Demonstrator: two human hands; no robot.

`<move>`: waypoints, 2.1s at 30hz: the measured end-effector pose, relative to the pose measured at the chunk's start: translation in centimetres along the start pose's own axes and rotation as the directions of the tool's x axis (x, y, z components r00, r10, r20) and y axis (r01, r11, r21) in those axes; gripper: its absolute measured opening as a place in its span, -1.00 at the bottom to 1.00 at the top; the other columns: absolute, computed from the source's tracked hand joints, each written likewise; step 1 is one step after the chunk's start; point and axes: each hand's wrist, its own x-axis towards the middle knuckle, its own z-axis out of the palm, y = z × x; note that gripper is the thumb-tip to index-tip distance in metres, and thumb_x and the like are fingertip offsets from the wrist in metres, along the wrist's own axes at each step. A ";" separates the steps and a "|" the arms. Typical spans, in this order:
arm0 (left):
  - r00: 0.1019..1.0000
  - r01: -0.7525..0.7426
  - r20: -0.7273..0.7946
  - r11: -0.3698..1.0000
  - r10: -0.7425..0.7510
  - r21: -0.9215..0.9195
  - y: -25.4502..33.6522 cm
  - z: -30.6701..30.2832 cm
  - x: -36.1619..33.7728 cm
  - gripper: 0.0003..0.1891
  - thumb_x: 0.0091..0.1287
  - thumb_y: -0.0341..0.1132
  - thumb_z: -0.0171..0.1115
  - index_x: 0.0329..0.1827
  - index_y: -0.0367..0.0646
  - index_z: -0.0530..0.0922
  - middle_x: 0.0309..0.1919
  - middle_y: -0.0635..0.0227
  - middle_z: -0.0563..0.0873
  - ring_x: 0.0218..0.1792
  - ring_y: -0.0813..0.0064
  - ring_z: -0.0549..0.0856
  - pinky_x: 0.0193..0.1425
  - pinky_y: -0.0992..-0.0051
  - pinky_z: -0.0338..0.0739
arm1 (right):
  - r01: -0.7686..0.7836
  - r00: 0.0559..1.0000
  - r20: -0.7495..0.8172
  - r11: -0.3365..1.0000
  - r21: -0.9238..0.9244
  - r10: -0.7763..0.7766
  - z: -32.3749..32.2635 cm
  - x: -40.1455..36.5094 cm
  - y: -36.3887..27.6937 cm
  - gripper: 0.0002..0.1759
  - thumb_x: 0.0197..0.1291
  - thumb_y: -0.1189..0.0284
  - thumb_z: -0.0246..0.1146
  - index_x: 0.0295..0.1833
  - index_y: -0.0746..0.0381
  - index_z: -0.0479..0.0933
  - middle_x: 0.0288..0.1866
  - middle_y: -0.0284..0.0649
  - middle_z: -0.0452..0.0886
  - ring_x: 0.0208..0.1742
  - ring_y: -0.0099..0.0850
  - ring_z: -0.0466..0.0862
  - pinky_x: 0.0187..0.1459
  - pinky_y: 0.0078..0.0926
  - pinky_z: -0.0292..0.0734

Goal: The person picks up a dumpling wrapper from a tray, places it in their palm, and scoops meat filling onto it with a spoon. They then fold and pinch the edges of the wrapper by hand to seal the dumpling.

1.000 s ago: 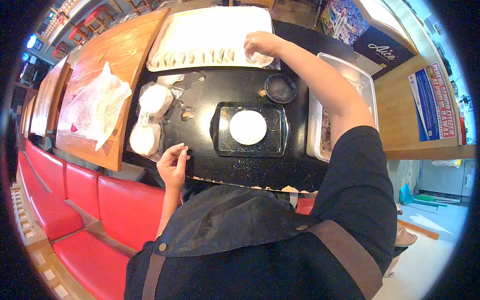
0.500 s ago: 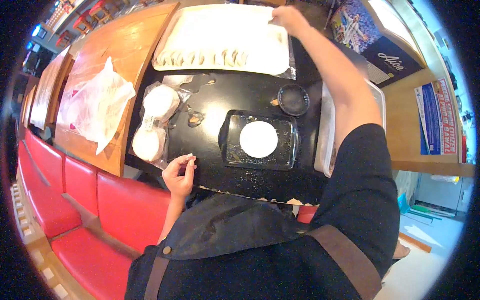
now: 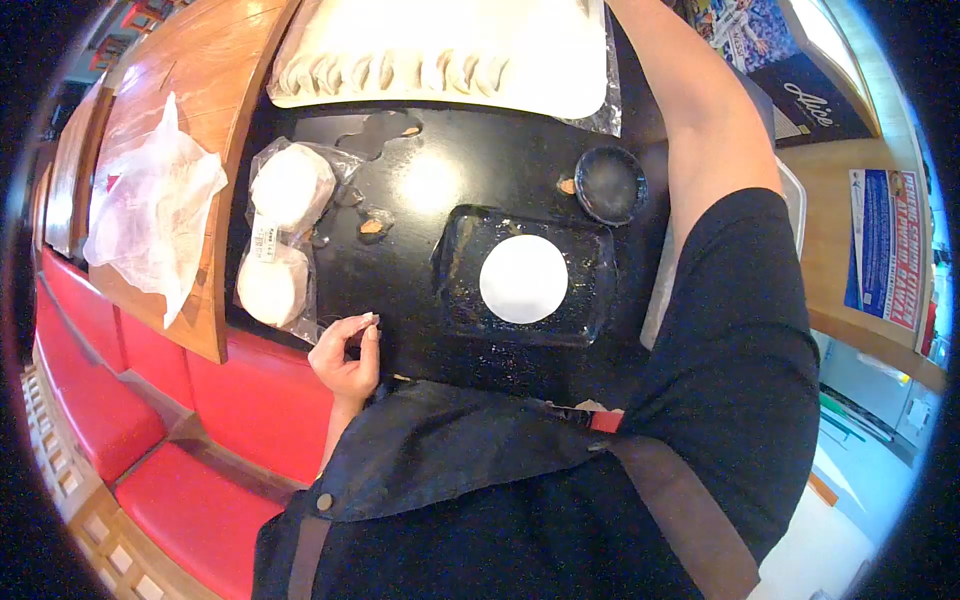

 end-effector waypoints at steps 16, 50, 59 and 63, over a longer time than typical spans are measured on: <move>0.998 -0.052 -0.046 0.999 0.051 -0.015 -0.3 0.4 0.2 -0.88 0.07 -0.58 0.27 -0.31 -0.29 0.63 -0.49 0.27 0.69 -0.59 0.64 0.58 -0.54 0.71 0.42 | 0.025 0.998 -0.058 0.959 0.283 -0.009 0.6 0.3 1.6 -0.85 -0.09 0.40 0.26 -0.46 0.27 0.59 -0.44 -0.05 0.61 -0.34 -0.12 0.62 -0.25 -0.27 0.52; 0.999 0.039 -0.022 0.999 -0.039 0.000 0.3 0.2 0.1 -0.90 0.11 -0.58 0.25 -0.31 -0.28 0.64 -0.42 0.29 0.71 -0.48 0.63 0.64 -0.40 0.68 0.50 | -0.066 0.998 0.043 0.958 0.279 0.056 -1.5 -0.2 1.1 -0.80 -0.09 0.39 0.27 -0.36 0.29 0.63 -0.36 -0.05 0.65 -0.29 -0.18 0.65 -0.21 -0.34 0.54; 0.999 -0.022 -0.049 1.000 0.023 0.013 0.0 0.4 0.2 -0.88 0.07 -0.58 0.27 -0.31 -0.28 0.63 -0.49 0.29 0.68 -0.58 0.65 0.59 -0.53 0.70 0.44 | 0.044 0.997 -0.071 0.959 0.281 -0.025 -0.1 0.1 1.3 -0.81 -0.10 0.37 0.27 -0.42 0.29 0.61 -0.42 -0.04 0.63 -0.36 -0.12 0.63 -0.26 -0.27 0.53; 0.999 -0.039 -0.010 0.998 0.039 0.055 0.1 0.1 0.3 -0.90 0.12 -0.59 0.25 -0.31 -0.28 0.63 -0.42 0.28 0.71 -0.46 0.61 0.66 -0.40 0.66 0.52 | 0.015 0.997 -0.072 0.975 0.222 0.001 -0.4 -0.1 0.7 -0.82 -0.11 0.37 0.26 -0.46 0.28 0.60 -0.44 -0.03 0.62 -0.36 -0.12 0.63 -0.27 -0.28 0.53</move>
